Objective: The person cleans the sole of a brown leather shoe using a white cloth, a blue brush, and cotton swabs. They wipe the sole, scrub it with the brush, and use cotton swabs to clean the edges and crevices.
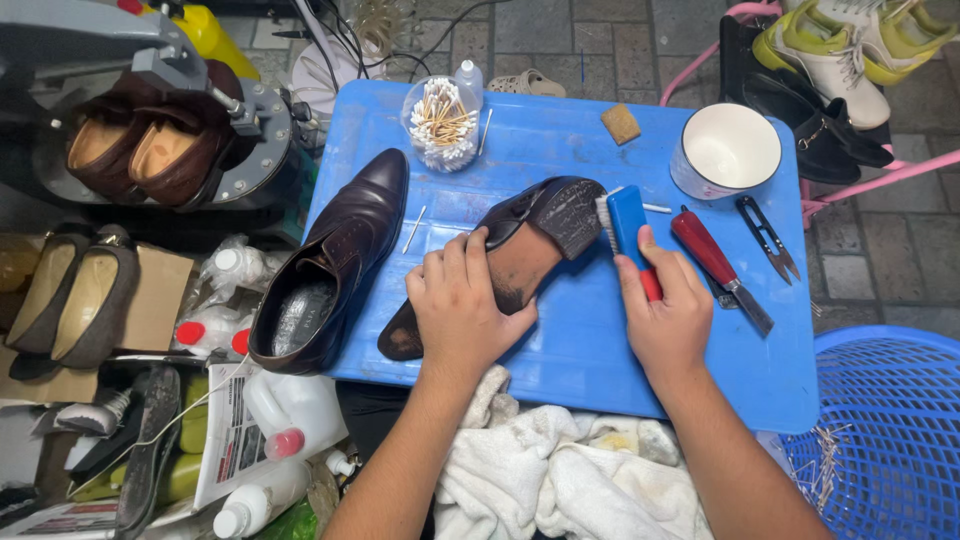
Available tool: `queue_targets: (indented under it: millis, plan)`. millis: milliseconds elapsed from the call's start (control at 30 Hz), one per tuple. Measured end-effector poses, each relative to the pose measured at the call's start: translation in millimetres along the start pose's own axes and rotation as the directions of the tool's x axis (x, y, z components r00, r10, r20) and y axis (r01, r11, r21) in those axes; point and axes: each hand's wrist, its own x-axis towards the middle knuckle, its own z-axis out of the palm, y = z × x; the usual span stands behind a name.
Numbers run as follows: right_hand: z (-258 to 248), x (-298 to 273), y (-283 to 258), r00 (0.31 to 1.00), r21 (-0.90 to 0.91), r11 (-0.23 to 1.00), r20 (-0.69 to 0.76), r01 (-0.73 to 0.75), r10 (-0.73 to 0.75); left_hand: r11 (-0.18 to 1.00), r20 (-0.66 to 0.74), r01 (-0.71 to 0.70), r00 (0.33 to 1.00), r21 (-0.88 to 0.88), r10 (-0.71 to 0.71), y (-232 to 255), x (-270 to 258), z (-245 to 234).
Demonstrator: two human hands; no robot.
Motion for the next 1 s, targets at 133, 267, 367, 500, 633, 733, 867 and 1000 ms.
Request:
queue_targets:
  millis: [133,267,367,500,633,733,867,1000]
  plan:
    - [6.9,-9.8,-18.2,0.982,0.051,0.983,0.067,0.175,-0.178,1.0,-0.024,-0.004,1.0,-0.009,0.004,0.9,3.0,-0.5]
    - [8.8,8.2,-14.7,0.995,0.031,0.995,0.014,0.093,-0.094,1.0,-0.01,-0.008,1.0,0.018,0.008,-0.3,0.8,1.9]
    - [10.7,5.4,-26.0,0.986,0.034,0.987,0.054,0.157,-0.158,1.0,-0.031,-0.003,1.0,0.022,0.004,1.8,-1.1,2.3]
    - [7.5,21.8,-20.5,0.985,0.024,0.986,0.043,0.167,-0.168,0.998,-0.061,-0.03,0.998,0.046,0.033,2.3,0.5,3.3]
    - [11.2,17.9,-21.6,0.982,0.033,0.983,0.053,0.18,-0.182,0.999,-0.022,-0.007,1.0,0.034,0.008,3.2,-0.3,4.5]
    - [10.1,8.6,-24.3,0.968,0.051,0.973,0.106,0.225,-0.23,0.999,-0.036,-0.021,0.999,0.032,0.022,3.8,0.9,2.6]
    - [10.8,18.1,-13.9,0.99,0.026,0.99,0.018,0.137,-0.137,0.999,-0.046,-0.014,0.999,0.038,0.015,4.1,-0.6,5.2]
    - [12.3,1.9,-24.1,0.947,0.022,0.96,0.154,0.28,-0.28,0.999,-0.058,-0.025,0.998,0.042,0.027,1.7,-0.1,6.3]
